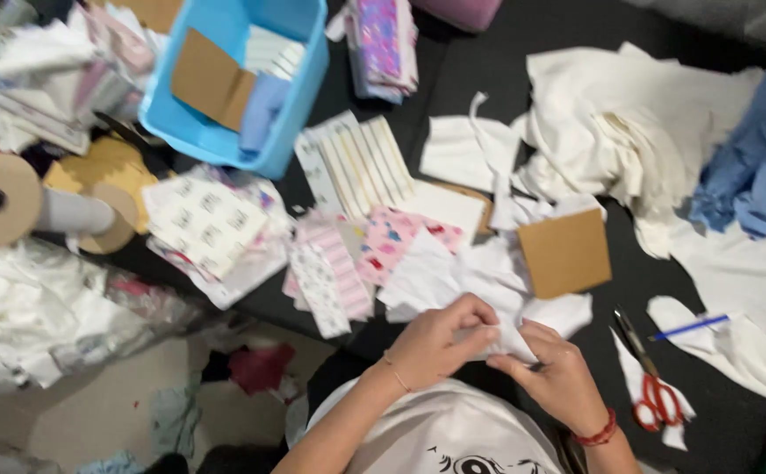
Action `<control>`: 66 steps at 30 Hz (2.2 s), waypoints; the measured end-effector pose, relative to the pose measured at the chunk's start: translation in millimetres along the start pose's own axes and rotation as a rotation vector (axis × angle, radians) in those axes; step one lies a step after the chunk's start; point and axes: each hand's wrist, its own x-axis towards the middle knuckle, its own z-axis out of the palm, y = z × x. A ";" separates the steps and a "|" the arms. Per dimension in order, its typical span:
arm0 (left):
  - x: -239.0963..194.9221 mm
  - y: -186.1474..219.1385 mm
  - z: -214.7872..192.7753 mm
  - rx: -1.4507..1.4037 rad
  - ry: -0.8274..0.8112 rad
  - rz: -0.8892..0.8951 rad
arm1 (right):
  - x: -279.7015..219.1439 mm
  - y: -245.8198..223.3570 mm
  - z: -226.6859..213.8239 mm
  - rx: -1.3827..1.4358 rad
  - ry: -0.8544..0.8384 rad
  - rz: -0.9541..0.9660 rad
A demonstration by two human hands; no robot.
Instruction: Tracing a pattern onto fabric and cutting it out with scissors
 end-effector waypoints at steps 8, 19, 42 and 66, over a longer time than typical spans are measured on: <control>41.7 -136.9 -155.8 -0.171 0.723 -0.060 | 94.4 -60.1 15.1 -0.081 0.087 0.111; 28.3 -111.1 -194.9 -0.387 0.697 -0.209 | 263.6 -91.1 69.4 0.149 0.076 0.115; 86.0 -139.2 -198.4 -0.070 0.834 -0.228 | 266.1 -147.5 85.2 0.584 0.243 0.303; 67.8 -147.7 -200.7 -0.443 0.793 -0.131 | 282.7 -110.9 99.4 0.620 0.081 0.296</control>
